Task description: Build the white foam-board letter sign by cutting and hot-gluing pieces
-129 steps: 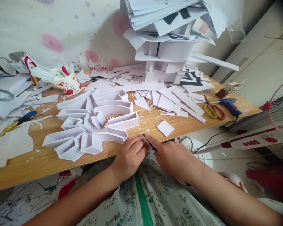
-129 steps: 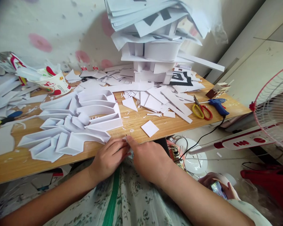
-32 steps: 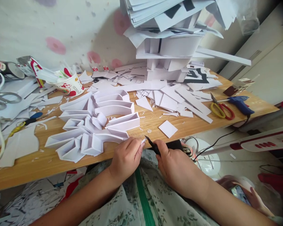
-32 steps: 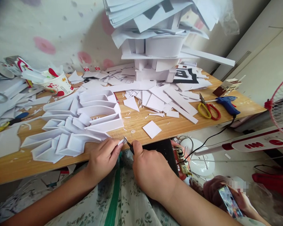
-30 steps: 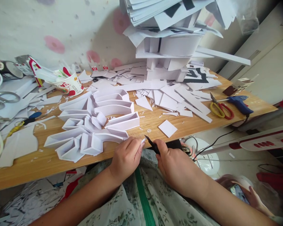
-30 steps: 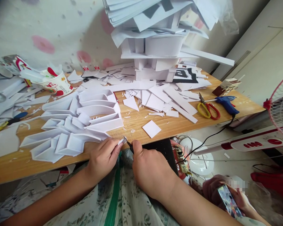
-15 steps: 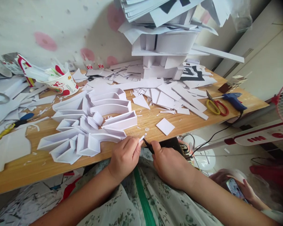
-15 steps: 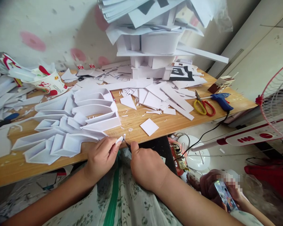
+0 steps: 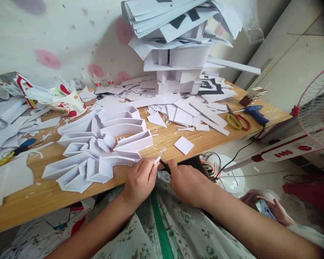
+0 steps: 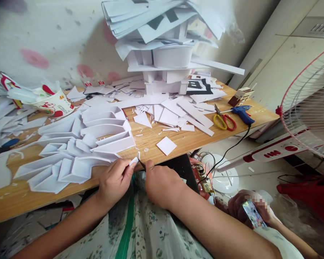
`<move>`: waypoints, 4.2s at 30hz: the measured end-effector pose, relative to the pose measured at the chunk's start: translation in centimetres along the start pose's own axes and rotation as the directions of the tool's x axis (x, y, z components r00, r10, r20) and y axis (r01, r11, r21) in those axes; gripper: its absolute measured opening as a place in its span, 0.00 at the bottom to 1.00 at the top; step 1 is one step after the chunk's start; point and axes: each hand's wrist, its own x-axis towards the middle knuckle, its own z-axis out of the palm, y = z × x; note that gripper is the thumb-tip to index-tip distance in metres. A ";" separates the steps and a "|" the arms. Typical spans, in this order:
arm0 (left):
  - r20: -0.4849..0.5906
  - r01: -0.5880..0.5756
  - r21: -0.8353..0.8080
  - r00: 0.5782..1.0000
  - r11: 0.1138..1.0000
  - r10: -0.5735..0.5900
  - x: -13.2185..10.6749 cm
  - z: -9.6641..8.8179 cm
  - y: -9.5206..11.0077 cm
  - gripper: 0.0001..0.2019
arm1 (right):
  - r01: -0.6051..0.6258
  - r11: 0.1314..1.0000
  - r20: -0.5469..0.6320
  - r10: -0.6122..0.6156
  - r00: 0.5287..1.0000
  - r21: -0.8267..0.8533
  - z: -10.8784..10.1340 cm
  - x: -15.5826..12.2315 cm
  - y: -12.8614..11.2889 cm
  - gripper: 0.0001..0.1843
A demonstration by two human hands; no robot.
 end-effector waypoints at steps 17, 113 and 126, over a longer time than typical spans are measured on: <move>0.048 0.483 -0.351 0.865 0.802 -0.500 -0.4 -3.7 2.3 0.05 | 0.026 0.994 -0.098 -0.016 0.995 0.106 -1.1 -1.7 0.2 0.14; 0.780 0.646 -0.560 0.622 -0.519 -0.067 -1.8 -4.5 4.4 0.11 | 0.298 0.954 -0.709 -0.180 0.681 0.044 3.0 1.9 2.4 0.09; 0.803 0.645 -0.575 0.561 -0.503 -0.199 -1.1 -4.8 4.5 0.12 | 0.533 0.825 -0.660 -0.296 0.691 0.188 2.3 0.3 0.9 0.08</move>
